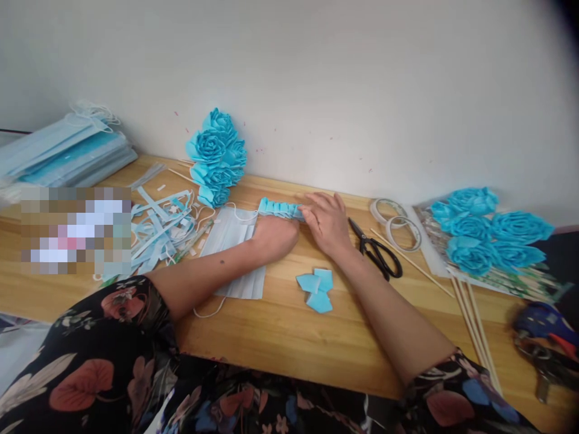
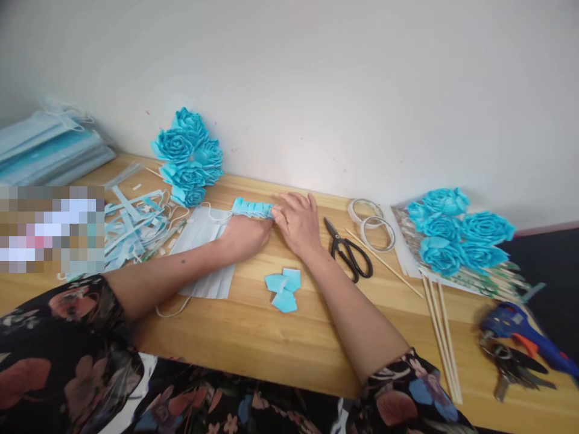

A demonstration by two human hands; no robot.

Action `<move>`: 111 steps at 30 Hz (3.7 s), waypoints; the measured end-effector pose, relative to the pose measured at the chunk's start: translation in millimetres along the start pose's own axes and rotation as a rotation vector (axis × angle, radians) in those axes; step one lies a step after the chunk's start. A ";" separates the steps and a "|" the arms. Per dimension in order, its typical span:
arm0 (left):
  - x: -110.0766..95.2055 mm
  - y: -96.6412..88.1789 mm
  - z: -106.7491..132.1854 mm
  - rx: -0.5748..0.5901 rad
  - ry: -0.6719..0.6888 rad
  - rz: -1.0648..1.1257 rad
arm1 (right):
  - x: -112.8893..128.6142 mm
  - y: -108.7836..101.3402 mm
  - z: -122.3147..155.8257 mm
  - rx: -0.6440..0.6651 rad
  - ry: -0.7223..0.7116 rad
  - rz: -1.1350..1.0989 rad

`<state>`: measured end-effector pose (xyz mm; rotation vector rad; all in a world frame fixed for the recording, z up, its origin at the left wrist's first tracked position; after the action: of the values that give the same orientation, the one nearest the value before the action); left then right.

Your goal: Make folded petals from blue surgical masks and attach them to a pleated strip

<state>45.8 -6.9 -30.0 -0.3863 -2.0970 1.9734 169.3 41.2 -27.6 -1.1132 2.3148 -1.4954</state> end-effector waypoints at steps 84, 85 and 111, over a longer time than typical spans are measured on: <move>82.9 -12.0 88.4 -0.068 0.047 0.123 | 36.5 -63.0 10.6 0.258 -0.102 -0.111; 84.2 -11.7 87.3 -0.065 0.051 0.121 | 38.3 -67.0 16.8 0.359 -0.113 -0.091; 9.2 -17.9 51.3 0.004 0.050 0.723 | 20.3 -53.7 66.7 0.348 0.075 -0.412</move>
<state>18.8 -52.7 -15.4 -1.3306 -2.0958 2.2680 215.1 -31.7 -9.7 -1.5071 1.8311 -2.0144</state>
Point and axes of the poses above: each hand's wrist, its own z-axis away from the middle knuckle, its own y-axis out of the palm, x = y × z, the point moved 4 cm from there along -z, towards the middle knuckle, and after that the axes turned 3 degrees about -x, right-handed, at the moved point
